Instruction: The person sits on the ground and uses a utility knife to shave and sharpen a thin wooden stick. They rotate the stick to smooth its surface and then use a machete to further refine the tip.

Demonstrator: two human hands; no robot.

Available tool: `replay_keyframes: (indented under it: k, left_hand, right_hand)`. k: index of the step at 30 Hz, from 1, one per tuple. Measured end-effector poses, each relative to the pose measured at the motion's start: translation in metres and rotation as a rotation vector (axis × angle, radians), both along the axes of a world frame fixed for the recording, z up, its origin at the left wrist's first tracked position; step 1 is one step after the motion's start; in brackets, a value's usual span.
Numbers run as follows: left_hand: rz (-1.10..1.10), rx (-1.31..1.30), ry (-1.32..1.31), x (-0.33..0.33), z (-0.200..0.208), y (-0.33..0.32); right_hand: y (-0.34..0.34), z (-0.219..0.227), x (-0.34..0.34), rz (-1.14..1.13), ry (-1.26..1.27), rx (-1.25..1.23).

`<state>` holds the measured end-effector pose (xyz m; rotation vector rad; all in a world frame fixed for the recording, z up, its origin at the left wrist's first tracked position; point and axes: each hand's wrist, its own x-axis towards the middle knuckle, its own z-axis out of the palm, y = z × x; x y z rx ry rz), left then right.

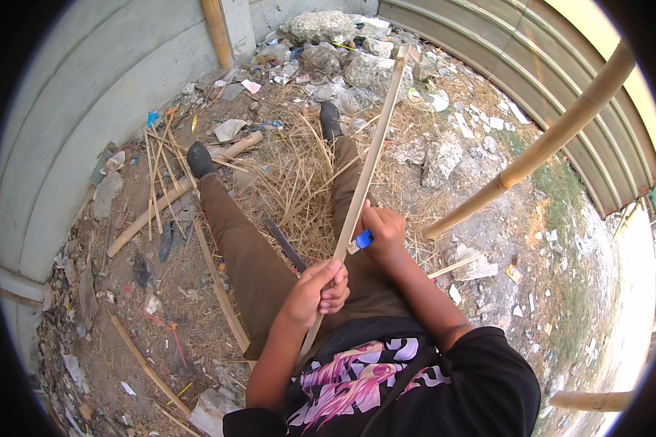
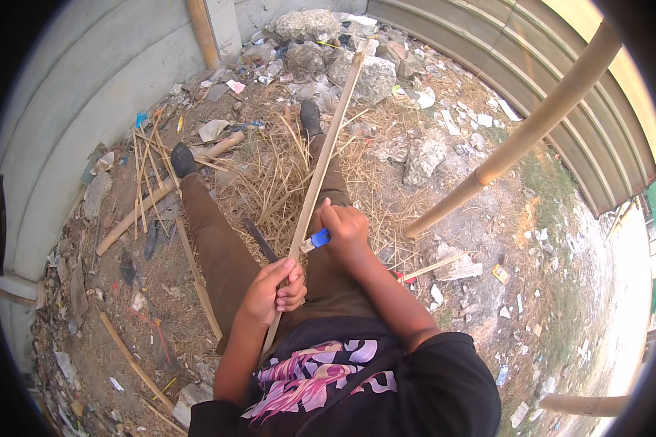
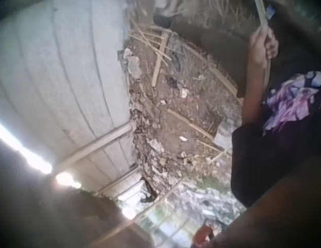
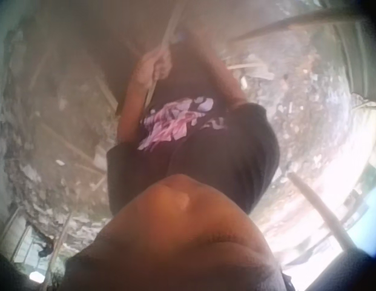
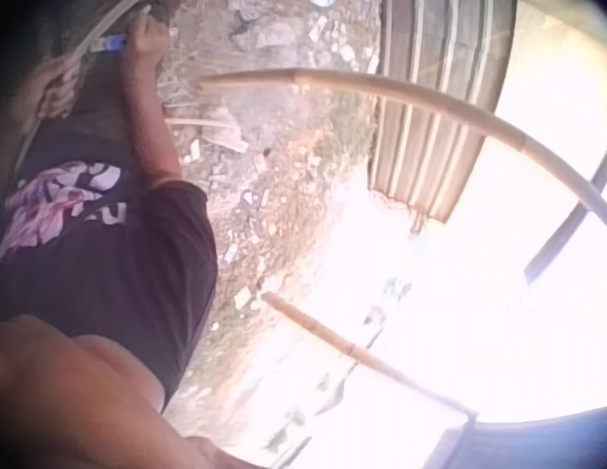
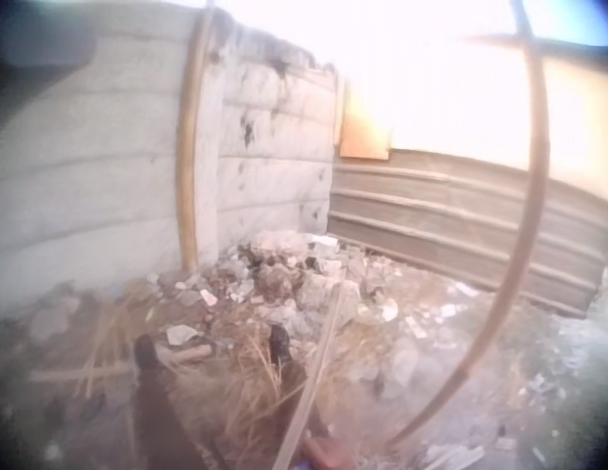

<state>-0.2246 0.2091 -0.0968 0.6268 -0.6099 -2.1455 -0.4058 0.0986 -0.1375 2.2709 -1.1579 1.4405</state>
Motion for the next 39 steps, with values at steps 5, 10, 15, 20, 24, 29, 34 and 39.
replay_keyframes:
  k: [5, 10, 15, 20, 24, 29, 34, 39]
  left_hand:
    - [0.056, -0.006, 0.001, -0.002, 0.005, 0.0]
    - [0.109, -0.033, 0.023, -0.001, 0.01, 0.001]
    - [0.098, -0.001, -0.006, -0.002, 0.001, 0.0]
    - [-0.046, 0.032, -0.073, -0.012, -0.019, 0.002]
    - [-0.031, 0.057, -0.047, -0.003, -0.031, -0.004]
    - [0.026, 0.133, 0.089, 0.013, -0.049, -0.014]
    - [0.247, 0.047, -0.138, 0.004, -0.063, -0.011]
    - [0.391, -0.413, -0.667, -0.005, -0.058, -0.006]
  right_hand:
    - [-0.015, 0.025, 0.003, 0.008, -0.015, -0.052]
    - [-0.031, 0.033, 0.01, -0.013, -0.018, -0.122]
    - [-0.067, 0.032, 0.007, -0.348, -0.124, 0.265]
    - [-0.133, 0.055, -0.051, -0.541, -0.335, 0.483]
    - [-0.116, 0.035, -0.062, -0.309, -0.309, 0.674]
    - [-0.039, -0.024, -0.068, 0.05, -0.001, 0.911]
    - [0.007, -0.06, -0.039, 0.064, 0.328, 0.973]
    - [0.013, -0.018, -0.015, 0.517, -0.138, 1.272]
